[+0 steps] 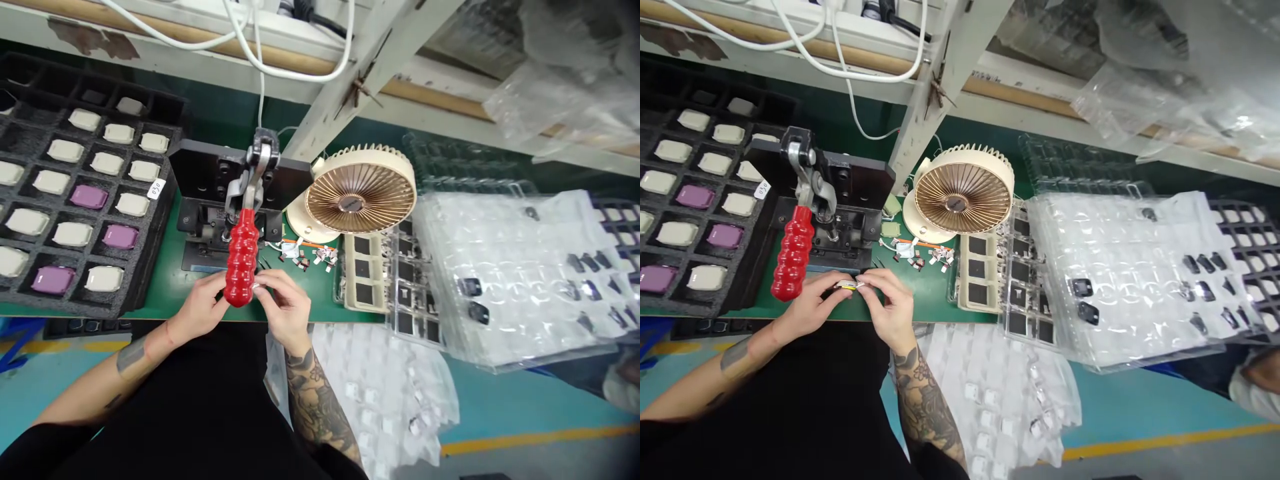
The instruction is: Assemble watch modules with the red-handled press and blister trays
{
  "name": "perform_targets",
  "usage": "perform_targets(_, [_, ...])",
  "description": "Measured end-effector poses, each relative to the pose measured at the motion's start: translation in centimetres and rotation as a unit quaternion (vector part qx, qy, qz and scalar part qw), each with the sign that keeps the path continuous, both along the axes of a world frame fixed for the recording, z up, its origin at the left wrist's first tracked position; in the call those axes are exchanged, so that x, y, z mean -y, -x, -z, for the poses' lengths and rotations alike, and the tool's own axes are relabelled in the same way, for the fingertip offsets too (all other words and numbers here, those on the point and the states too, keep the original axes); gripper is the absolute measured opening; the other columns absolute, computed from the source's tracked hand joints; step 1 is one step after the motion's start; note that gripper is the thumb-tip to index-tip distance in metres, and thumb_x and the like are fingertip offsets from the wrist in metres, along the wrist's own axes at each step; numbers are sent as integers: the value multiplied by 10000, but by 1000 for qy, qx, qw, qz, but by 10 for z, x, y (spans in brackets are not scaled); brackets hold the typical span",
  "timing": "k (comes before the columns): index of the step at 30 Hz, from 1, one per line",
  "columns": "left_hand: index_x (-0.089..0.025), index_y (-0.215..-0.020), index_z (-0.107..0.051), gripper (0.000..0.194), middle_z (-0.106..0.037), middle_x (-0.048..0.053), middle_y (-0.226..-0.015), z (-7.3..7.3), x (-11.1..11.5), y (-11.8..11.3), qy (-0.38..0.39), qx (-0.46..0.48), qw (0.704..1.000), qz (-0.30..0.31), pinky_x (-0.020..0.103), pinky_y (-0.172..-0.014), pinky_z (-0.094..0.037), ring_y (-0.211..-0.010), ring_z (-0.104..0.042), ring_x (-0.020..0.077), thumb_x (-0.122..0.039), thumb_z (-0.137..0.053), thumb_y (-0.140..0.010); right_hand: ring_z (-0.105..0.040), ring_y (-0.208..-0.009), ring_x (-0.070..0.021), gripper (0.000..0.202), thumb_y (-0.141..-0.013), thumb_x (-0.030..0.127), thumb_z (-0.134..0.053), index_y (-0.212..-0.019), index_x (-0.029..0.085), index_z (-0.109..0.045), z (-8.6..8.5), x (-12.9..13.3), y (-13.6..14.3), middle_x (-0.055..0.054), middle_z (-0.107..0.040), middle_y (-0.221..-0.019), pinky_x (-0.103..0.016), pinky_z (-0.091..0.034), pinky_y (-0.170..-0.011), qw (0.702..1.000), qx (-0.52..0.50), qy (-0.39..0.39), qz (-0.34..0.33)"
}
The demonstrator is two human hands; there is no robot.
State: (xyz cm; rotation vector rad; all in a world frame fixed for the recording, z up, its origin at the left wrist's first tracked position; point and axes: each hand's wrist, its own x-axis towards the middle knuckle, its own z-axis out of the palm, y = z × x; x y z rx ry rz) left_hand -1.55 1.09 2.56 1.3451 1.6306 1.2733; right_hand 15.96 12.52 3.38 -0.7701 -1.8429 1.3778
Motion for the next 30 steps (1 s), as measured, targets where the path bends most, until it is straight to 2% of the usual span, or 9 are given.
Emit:
perform_targets(4, [-241,-1232,-777,208,-812,83,-1157,3,1,0,12,3,1000,13,370,-976,-591,-1054,-764,237,-299,-611,-1121,-751,-912,-226,135,-1031,279,-753,-1090,304,-872,1,4,5,-51,-789,-982,-409,-655,-838,999,-4,-15,49])
perform_targets(9, [-226,-1212,-778,206,-807,91,-1129,8,3,0,14,-13,1000,-2,368,-947,-600,-1050,-762,246,-317,-621,-1115,-715,-890,-204,152,-1026,280,-756,-1108,326,-876,-4,3,6,-41,-730,-980,-377,-628,-780,998,31,-61,3])
perform_targets(12, [-222,-1148,-784,189,-803,92,-1114,9,3,-1,14,-18,1000,2,359,-929,-599,-1030,-760,244,-311,-622,-1108,-699,-899,-218,207,-1042,233,-720,-1146,339,-865,-12,0,4,-49,-712,-970,-400,-624,-790,989,67,-132,-20])
perform_targets(16, [-213,-1161,-775,231,-795,77,-1037,8,3,-1,30,6,1000,2,339,-879,-591,-949,-738,228,-362,-604,-1115,-713,-1047,-277,292,-1044,222,-715,-1299,335,-805,-15,-2,-1,-94,-745,-1147,-464,-629,-863,956,124,-253,-80])
perform_targets(18, [-205,-1144,-766,259,-777,58,-964,7,3,0,41,22,999,-3,316,-827,-576,-872,-712,208,-394,-592,-1119,-714,-1146,-321,369,-1029,246,-751,-1396,287,-745,-10,2,-3,-133,-754,-1252,-499,-629,-907,932,151,-313,-102])
perform_targets(21, [-202,-1088,-756,255,-751,40,-907,5,2,3,41,23,999,3,299,-785,-544,-812,-676,189,-402,-599,-1114,-734,-1111,-328,417,-1037,241,-743,-1450,250,-687,3,11,-4,-149,-781,-1231,-496,-628,-884,907,171,-375,-88])
perform_targets(24, [-206,-1057,-761,232,-757,36,-904,4,2,6,32,3,999,6,302,-791,-532,-810,-676,188,-397,-635,-1097,-752,-1055,-315,385,-1060,246,-704,-1444,257,-680,11,15,-1,-143,-795,-1224,-484,-630,-853,901,165,-393,-86])
perform_targets(26, [-206,-1048,-769,228,-771,38,-909,5,3,8,35,-11,999,2,303,-796,-538,-806,-687,187,-397,-652,-1086,-758,-1044,-314,391,-1069,253,-685,-1459,231,-666,10,16,2,-150,-798,-1216,-484,-634,-847,901,165,-393,-81])
perform_targets(30, [-213,-1105,-774,175,-811,46,-982,8,8,6,36,-17,999,-8,303,-842,-584,-861,-746,188,-363,-694,-1062,-751,-1211,-307,464,-1073,267,-671,-1530,217,-610,4,28,-4,-157,-773,-1333,-486,-652,-999,920,164,-355,-37])
